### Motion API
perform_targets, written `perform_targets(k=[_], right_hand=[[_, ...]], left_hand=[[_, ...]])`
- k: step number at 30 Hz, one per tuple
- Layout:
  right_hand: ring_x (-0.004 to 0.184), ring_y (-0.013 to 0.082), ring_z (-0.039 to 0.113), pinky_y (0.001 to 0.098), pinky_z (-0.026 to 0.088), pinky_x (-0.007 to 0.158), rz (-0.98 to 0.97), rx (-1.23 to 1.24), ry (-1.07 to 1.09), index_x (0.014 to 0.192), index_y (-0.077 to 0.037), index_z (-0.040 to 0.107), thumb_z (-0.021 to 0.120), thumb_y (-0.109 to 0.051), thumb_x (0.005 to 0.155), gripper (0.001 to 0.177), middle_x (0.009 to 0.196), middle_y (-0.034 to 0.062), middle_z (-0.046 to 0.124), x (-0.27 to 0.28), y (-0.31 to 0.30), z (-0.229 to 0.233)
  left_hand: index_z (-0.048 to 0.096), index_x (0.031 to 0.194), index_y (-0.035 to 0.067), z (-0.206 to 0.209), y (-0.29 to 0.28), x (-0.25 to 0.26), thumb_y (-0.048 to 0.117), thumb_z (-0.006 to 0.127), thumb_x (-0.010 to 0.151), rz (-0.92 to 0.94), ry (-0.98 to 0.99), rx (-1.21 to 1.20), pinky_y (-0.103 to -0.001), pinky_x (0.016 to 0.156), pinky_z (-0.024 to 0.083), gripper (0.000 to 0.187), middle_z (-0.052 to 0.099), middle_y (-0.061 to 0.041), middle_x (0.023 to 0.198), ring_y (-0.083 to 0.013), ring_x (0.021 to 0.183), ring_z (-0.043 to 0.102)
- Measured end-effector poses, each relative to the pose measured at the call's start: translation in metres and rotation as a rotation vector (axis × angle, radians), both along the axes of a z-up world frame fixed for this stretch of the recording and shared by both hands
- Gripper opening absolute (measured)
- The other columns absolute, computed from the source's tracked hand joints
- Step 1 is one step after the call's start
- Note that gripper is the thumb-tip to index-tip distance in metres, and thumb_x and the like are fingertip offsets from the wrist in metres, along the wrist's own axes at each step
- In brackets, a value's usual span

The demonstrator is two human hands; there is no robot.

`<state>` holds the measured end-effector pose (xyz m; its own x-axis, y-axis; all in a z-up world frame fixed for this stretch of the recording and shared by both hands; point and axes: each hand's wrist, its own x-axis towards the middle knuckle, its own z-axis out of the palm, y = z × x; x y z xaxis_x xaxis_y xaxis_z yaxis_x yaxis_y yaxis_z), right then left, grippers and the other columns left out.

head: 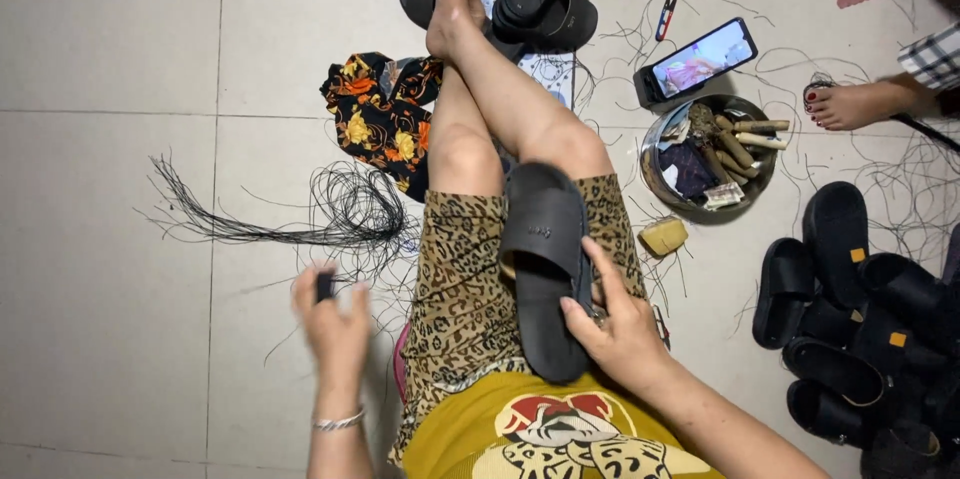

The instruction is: Hand-sewing the strap of a black sandal using a specialized stitching tool and thread while seated on the floor.

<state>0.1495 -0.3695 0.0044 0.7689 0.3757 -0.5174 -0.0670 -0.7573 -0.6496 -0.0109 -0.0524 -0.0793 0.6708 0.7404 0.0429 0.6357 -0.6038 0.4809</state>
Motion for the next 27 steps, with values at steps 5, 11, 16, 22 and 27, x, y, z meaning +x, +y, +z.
perform_targets(k=[5, 11, 16, 22, 27], right_hand=[[0.077, 0.0492, 0.076, 0.0559, 0.061, 0.064, 0.045, 0.116, -0.034, 0.162, -0.020, 0.031, 0.069, -0.026, 0.090, 0.081, 0.095, 0.0385, 0.073, -0.018, -0.001, -0.015], [0.039, 0.0177, 0.060, 0.0361, 0.048, 0.041, 0.150, -0.067, 0.027, 0.164, -0.026, 0.021, 0.072, -0.037, 0.086, 0.094, 0.061, 0.0093, 0.074, -0.026, -0.021, -0.033], [0.084, 0.0161, 0.072, 0.0292, 0.063, 0.076, -0.105, 0.153, 0.301, 0.161, -0.019, 0.029, 0.066, -0.017, 0.087, 0.083, 0.106, 0.0068, 0.076, 0.015, -0.040, -0.009], [0.064, 0.0107, 0.060, 0.0261, 0.054, 0.061, 0.289, -0.038, 0.048, 0.143, -0.035, 0.061, 0.064, -0.025, 0.091, 0.053, 0.079, -0.0032, 0.063, 0.022, -0.059, 0.008], [0.049, 0.0120, 0.060, 0.0286, 0.052, 0.047, 0.450, 0.039, -0.220, 0.124, -0.033, 0.076, 0.074, -0.018, 0.082, 0.044, 0.069, -0.0047, 0.065, 0.023, -0.048, 0.017]], left_hand=[[0.052, 0.128, 0.005, 0.079, -0.088, 0.089, 0.043, 0.087, 0.072, -0.586, -0.499, -0.505, -0.051, 0.123, 0.029, 0.077, 0.054, -0.017, 0.130, -0.0355, 0.137, 0.044], [0.033, 0.152, 0.000, 0.035, -0.126, 0.089, 0.060, 0.082, 0.067, -0.945, -0.298, -0.360, -0.051, 0.127, 0.025, 0.115, 0.028, -0.027, 0.162, -0.0426, 0.154, 0.026], [0.023, 0.155, 0.002, 0.027, -0.127, 0.085, 0.051, 0.090, 0.060, -0.917, -0.327, -0.462, -0.053, 0.127, 0.027, 0.126, 0.022, -0.028, 0.164, -0.0461, 0.155, 0.024], [0.020, 0.157, 0.004, 0.022, -0.129, 0.087, 0.050, 0.093, 0.060, -0.913, -0.317, -0.497, -0.055, 0.129, 0.025, 0.130, 0.019, -0.029, 0.165, -0.0469, 0.155, 0.022], [0.023, 0.156, 0.002, 0.027, -0.130, 0.089, 0.049, 0.093, 0.060, -0.896, -0.335, -0.513, -0.055, 0.128, 0.026, 0.128, 0.021, -0.029, 0.164, -0.0479, 0.155, 0.024]])
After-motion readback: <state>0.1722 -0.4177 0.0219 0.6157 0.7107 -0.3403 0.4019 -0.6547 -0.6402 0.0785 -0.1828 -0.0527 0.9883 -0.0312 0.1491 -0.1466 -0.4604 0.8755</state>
